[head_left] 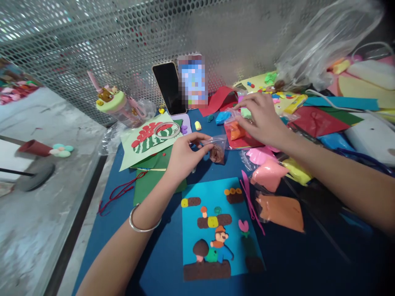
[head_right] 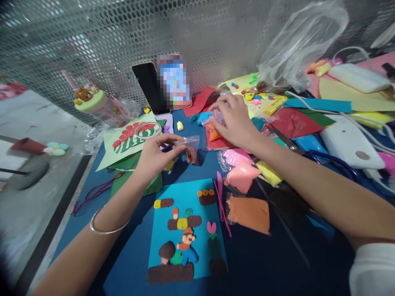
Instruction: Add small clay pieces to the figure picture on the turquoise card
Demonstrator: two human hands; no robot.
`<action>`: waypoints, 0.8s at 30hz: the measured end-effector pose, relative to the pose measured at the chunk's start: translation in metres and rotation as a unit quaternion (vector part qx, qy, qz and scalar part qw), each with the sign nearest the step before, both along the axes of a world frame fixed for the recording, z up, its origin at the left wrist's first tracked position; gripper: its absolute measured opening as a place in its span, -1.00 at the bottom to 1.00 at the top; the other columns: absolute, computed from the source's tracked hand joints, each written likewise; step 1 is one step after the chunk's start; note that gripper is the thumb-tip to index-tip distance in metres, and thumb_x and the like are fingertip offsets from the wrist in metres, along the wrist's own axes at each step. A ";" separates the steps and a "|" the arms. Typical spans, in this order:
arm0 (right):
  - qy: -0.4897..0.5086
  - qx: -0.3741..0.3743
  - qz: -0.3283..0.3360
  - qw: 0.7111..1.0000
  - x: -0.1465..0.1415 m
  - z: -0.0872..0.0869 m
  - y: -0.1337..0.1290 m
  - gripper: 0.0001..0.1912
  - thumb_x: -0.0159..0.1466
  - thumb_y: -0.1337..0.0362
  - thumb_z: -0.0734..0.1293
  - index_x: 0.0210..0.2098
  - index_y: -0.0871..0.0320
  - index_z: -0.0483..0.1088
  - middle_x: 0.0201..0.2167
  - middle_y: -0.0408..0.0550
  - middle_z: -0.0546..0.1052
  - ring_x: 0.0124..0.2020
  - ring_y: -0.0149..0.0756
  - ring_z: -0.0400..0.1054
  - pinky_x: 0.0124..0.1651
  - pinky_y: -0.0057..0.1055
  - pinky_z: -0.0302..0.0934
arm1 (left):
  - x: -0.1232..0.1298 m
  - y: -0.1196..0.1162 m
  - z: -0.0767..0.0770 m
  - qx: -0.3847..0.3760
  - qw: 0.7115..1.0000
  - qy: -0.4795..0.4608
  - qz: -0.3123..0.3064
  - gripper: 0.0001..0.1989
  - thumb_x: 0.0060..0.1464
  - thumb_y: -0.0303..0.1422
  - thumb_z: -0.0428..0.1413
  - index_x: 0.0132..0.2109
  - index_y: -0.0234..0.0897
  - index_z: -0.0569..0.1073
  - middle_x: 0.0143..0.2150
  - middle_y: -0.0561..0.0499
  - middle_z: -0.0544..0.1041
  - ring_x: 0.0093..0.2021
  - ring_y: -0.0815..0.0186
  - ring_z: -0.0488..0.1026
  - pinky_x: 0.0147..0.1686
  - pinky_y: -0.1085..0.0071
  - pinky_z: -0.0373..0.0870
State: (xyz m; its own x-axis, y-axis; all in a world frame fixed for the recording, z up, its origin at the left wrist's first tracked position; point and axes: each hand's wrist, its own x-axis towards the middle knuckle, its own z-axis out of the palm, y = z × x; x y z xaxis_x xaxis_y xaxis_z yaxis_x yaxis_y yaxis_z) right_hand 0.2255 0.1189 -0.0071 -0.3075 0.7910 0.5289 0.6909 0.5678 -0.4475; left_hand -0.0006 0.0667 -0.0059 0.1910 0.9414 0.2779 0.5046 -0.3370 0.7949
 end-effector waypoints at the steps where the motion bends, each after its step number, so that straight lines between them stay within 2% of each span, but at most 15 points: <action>1: 0.005 0.011 0.018 1.000 -0.003 0.003 -0.004 -0.80 0.23 0.13 0.30 -0.21 0.04 0.45 -0.07 0.05 0.48 0.07 0.01 0.27 0.12 0.02 0.09 | 0.000 -0.001 0.002 0.011 1.000 -0.010 0.001 -0.91 -0.06 -0.42 0.23 -0.32 -0.28 0.54 -0.37 0.02 0.60 -0.41 0.35 0.46 -0.36 0.41 0.41; 3: 0.012 -0.014 0.085 0.996 -0.010 0.008 -0.013 -0.80 0.23 0.12 0.30 -0.23 0.05 0.46 -0.12 0.01 0.51 0.00 -0.06 0.33 0.08 -0.06 0.15 | 0.002 -0.004 0.007 0.033 0.999 -0.024 0.004 -0.91 -0.05 -0.43 0.22 -0.30 -0.27 0.55 -0.34 0.01 0.61 -0.39 0.35 0.47 -0.33 0.41 0.42; 5: 0.017 -0.071 0.141 0.987 -0.015 0.013 -0.021 -0.80 0.23 0.10 0.30 -0.31 0.07 0.47 -0.26 -0.05 0.55 -0.17 -0.15 0.42 -0.04 -0.17 0.24 | 0.003 -0.007 0.011 0.047 0.999 -0.024 0.008 -0.89 -0.04 -0.44 0.22 -0.28 -0.27 0.55 -0.31 0.01 0.61 -0.36 0.35 0.47 -0.32 0.42 0.42; 8: 0.029 -0.113 0.156 0.981 -0.018 0.016 -0.028 -0.78 0.24 0.11 0.30 -0.37 0.11 0.48 -0.39 -0.08 0.56 -0.32 -0.24 0.43 -0.17 -0.27 0.25 | 0.004 -0.011 0.013 0.048 0.999 -0.006 0.013 -0.85 -0.07 -0.40 0.25 -0.27 -0.28 0.55 -0.31 0.01 0.61 -0.35 0.34 0.47 -0.32 0.43 0.41; 11: 0.020 -0.091 0.170 0.981 -0.018 0.016 -0.029 -0.78 0.26 0.13 0.29 -0.38 0.12 0.46 -0.40 -0.08 0.56 -0.34 -0.27 0.41 -0.22 -0.33 0.23 | 0.004 -0.012 0.015 0.032 0.999 0.013 0.010 -0.88 -0.02 -0.33 0.23 -0.33 -0.29 0.55 -0.37 0.02 0.60 -0.38 0.34 0.46 -0.34 0.43 0.39; 14: -0.006 -0.059 0.189 0.980 -0.018 0.016 -0.031 -0.79 0.28 0.16 0.27 -0.39 0.14 0.43 -0.40 -0.08 0.55 -0.34 -0.28 0.39 -0.25 -0.35 0.21 | 0.002 -0.013 0.019 0.028 0.999 0.043 0.004 -0.89 0.07 -0.36 0.16 -0.38 -0.28 0.53 -0.39 0.03 0.59 -0.37 0.34 0.47 -0.35 0.43 0.37; 20: -0.008 -0.034 0.196 0.980 -0.021 0.015 -0.035 -0.80 0.30 0.19 0.25 -0.37 0.16 0.40 -0.38 -0.05 0.53 -0.31 -0.27 0.37 -0.20 -0.34 0.20 | 0.000 -0.016 0.026 0.102 0.983 0.152 -0.028 -0.92 0.09 -0.37 0.16 -0.35 -0.26 0.51 -0.36 0.03 0.58 -0.29 0.29 0.46 -0.22 0.35 0.31; 24: -0.017 -0.029 0.213 0.977 -0.022 0.011 -0.036 -0.81 0.29 0.17 0.28 -0.32 0.16 0.43 -0.34 -0.05 0.53 -0.28 -0.26 0.38 -0.16 -0.32 0.20 | 0.002 -0.019 0.024 0.117 0.978 0.168 -0.032 -0.91 0.11 -0.40 0.15 -0.36 -0.28 0.49 -0.36 0.03 0.58 -0.30 0.28 0.45 -0.22 0.35 0.29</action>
